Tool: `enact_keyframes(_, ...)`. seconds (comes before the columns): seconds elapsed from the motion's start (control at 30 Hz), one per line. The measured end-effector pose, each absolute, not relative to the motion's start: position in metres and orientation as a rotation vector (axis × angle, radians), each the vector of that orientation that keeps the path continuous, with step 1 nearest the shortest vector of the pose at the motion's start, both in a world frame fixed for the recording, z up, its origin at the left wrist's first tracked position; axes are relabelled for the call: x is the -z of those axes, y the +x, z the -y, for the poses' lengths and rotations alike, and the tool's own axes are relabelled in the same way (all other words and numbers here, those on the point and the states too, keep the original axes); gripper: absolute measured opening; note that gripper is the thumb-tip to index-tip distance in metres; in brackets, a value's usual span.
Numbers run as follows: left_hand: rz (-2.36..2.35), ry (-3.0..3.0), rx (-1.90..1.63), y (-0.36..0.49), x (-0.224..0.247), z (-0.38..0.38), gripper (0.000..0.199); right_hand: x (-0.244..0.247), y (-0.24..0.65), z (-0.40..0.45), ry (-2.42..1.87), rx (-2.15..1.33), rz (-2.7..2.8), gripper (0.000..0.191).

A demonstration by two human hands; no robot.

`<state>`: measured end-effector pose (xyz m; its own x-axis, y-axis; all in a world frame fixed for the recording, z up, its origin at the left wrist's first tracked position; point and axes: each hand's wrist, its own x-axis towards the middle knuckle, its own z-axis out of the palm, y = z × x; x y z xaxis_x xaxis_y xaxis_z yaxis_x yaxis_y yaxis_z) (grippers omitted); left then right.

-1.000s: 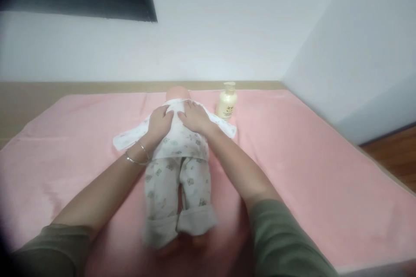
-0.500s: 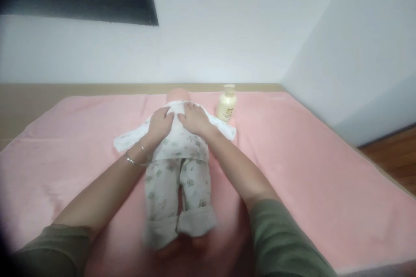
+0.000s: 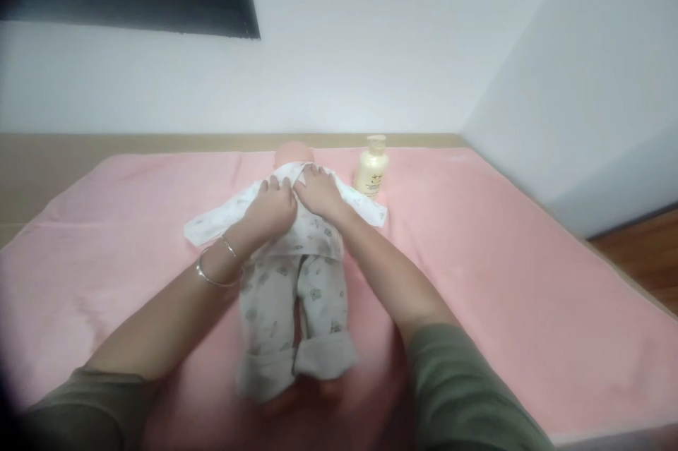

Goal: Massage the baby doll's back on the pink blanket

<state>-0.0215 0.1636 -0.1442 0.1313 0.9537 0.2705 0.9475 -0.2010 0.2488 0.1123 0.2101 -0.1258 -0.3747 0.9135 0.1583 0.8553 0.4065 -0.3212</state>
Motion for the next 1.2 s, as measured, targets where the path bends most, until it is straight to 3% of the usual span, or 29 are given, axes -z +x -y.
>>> enact_keyframes(0.2, -1.824, 2.526, -0.326, -0.028, 0.13, -0.173, 0.04, 0.124, 0.102, -0.192, -1.626, -0.175, 2.372, 0.057)
enact_keyframes(0.43, -2.037, 1.995, -0.651, -0.043, 0.13, -0.187, 0.043, 0.115, 0.092, -0.162, -1.53, -0.086, 2.518, 0.049)
enact_keyframes(0.57, -2.145, 2.117, -0.649, -0.029, 0.133, -0.175, 0.041, 0.115, 0.106, -0.185, -1.478, -0.274, 2.422, 0.04)
enact_keyframes(0.77, -2.14, 2.334, -0.661, -0.008, 0.137, -0.159, 0.042, 0.125, 0.12, -0.222, -1.482, -0.43, 2.35, 0.049)
enact_keyframes(1.2, -2.038, 1.989, -0.785, -0.04, 0.137, -0.187, 0.041, 0.105, 0.103, -0.171, -1.512, -0.192, 2.499, 0.034)
